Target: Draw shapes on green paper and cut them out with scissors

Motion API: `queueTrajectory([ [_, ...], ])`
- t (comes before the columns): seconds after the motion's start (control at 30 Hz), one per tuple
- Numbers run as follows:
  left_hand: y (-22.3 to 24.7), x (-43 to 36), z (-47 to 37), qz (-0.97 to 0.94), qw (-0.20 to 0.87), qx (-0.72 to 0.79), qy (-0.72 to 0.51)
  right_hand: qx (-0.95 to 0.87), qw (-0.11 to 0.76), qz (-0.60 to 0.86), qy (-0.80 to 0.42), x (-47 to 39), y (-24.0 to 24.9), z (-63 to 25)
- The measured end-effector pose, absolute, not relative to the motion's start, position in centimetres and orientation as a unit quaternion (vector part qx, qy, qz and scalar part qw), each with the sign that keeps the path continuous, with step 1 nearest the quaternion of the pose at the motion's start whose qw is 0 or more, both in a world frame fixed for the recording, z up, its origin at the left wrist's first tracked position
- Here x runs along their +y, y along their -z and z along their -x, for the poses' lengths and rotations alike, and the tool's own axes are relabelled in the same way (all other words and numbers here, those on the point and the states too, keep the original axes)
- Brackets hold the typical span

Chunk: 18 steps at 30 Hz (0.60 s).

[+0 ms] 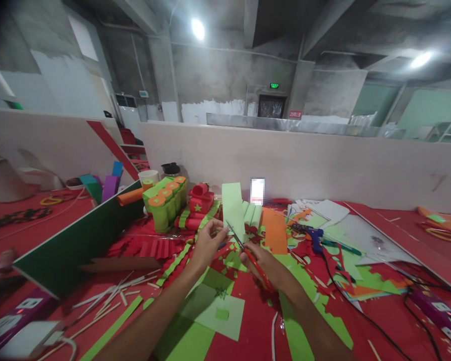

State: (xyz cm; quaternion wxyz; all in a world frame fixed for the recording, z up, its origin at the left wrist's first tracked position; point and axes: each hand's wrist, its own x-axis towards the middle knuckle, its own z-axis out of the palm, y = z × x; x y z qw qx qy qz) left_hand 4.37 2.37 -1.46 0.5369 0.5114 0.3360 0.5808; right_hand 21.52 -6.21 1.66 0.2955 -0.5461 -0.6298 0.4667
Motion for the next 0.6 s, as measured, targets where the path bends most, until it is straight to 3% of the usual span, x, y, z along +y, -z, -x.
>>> queueTrajectory([
  [0.6, 1.2, 2.2, -4.3, -0.501, 0.538, 0.336, -0.589, -0.632, 0.299, 0.536, -0.472, -5.1, -0.5, -21.4],
])
